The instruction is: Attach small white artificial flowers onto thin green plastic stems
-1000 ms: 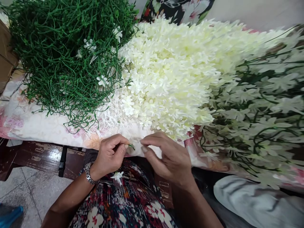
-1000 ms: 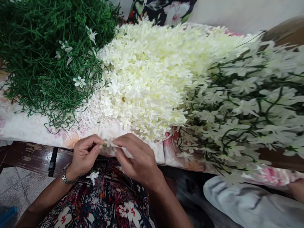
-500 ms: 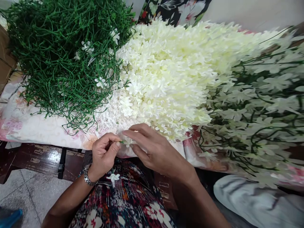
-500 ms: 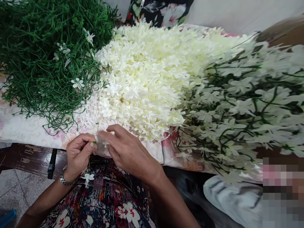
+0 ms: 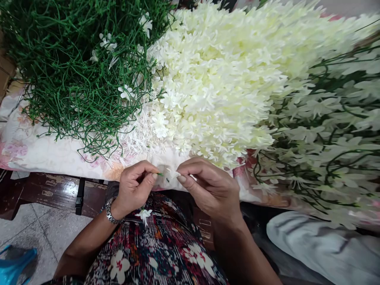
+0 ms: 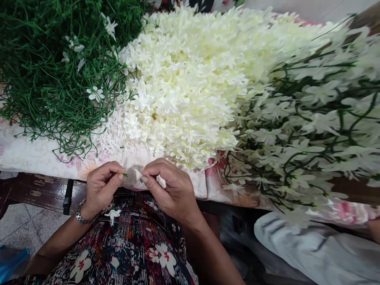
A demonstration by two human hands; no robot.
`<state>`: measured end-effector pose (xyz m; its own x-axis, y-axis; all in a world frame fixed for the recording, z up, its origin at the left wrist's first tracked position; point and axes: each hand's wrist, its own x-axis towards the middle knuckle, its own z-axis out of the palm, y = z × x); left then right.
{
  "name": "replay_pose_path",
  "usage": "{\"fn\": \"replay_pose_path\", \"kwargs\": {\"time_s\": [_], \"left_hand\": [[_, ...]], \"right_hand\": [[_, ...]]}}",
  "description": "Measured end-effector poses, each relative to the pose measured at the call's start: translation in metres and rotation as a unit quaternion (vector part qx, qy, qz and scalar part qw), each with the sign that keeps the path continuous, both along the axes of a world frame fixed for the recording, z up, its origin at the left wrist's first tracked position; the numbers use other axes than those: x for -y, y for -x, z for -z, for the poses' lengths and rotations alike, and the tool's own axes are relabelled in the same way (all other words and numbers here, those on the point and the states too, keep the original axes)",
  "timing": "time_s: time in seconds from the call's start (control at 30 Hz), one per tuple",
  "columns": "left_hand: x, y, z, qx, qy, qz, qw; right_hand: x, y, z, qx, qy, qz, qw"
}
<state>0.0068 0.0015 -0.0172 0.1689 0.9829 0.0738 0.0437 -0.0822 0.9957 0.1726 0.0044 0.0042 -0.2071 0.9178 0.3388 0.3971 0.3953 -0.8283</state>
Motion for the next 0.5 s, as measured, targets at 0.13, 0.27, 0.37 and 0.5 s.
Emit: {"fn": "replay_pose_path", "kwargs": {"time_s": [0.13,0.27,0.37,0.5], "left_hand": [[0.000,0.000,-0.003,-0.010,-0.019,0.015,1.000],[0.000,-0.001,-0.004,-0.020,-0.036,0.017,0.999],[0.000,-0.001,-0.003,-0.018,-0.043,0.014,0.999],[0.001,-0.002,-0.003,-0.010,-0.041,0.008,0.999]], "right_hand": [[0.003,0.008,-0.005,-0.022,-0.042,0.009,0.999],[0.005,0.014,-0.003,0.009,-0.085,0.017,0.996],[0.005,0.017,0.000,0.023,-0.117,0.032,0.992],[0.008,0.019,0.004,0.058,-0.170,0.060,0.982]]}}
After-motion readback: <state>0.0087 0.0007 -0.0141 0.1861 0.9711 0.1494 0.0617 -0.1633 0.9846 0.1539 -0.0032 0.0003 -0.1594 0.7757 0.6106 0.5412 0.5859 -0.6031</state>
